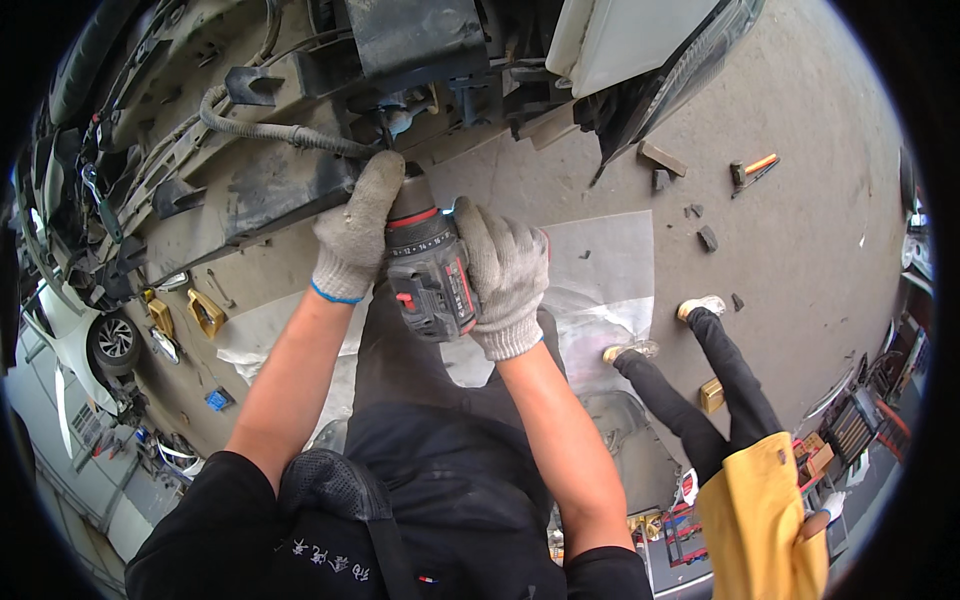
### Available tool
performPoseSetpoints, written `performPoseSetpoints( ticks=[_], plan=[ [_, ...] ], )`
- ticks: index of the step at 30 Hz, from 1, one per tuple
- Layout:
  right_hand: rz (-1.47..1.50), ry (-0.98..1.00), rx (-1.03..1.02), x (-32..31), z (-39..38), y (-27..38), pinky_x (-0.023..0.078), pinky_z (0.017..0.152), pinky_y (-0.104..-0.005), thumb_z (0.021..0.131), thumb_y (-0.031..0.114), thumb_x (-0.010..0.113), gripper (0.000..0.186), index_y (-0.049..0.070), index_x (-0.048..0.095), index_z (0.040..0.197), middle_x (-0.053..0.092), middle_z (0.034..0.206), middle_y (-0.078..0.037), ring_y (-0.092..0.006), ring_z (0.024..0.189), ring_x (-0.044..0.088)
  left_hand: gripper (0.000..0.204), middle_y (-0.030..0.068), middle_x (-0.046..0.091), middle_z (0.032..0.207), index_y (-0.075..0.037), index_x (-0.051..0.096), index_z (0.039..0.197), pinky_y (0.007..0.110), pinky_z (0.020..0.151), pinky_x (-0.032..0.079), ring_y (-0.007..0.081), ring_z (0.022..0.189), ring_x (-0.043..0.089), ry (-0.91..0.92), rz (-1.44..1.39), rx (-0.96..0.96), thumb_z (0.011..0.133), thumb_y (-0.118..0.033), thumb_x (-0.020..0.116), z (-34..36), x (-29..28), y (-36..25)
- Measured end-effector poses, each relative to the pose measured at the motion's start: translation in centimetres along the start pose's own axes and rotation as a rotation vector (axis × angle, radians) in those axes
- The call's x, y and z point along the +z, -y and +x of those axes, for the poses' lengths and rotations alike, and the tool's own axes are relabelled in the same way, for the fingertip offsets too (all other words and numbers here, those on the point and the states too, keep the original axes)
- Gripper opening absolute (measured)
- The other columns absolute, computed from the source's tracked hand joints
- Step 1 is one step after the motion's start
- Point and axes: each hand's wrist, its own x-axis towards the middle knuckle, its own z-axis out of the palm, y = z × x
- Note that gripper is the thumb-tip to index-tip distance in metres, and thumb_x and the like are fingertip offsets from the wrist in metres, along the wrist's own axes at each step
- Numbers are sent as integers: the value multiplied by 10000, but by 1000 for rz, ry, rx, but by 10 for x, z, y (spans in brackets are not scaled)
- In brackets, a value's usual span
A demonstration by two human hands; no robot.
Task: The person uses a cordless impact driver to remove fasteners from the front end of a white car with its hood open. They then walk to a tool cart, retrieve a screwdriver, and return to the car to continue working on the front bumper area.
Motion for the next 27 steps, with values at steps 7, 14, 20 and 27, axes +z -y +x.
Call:
performPoseSetpoints(
  ticks=[7,14,20,27],
  plan=[
    [-4,-3,-32,-4,8,-4,468,839,-408,841,283,622,450,57,640,1230,676,1063,-85,-271,915,628,148,37,669,771,-14,664,860,303,622,508,119,672,611,-36,111,22,886,-150,716,0,1,-3],
    [152,-40,173,2,-3,17,556,735,-378,843,188,749,529,-8,547,1291,710,1016,-129,-275,876,689,144,22,668,761,-23,673,857,290,640,511,110,685,612,20,-27,-167,885,-154,725,-1,-4,-2],
    [615,-136,629,40,-47,25,586,773,-312,906,108,659,564,45,418,1411,625,1204,-131,-197,890,680,189,23,689,896,-9,704,983,289,766,527,108,819,632,131,40,-219,938,-192,687,-2,-11,-18],
    [505,-38,596,35,-17,21,582,757,-365,942,365,558,461,6,545,1230,658,1022,-123,-250,832,682,207,26,703,844,-23,710,921,284,696,523,111,770,632,179,-90,-190,941,-227,680,3,-11,-5]
  ],
)
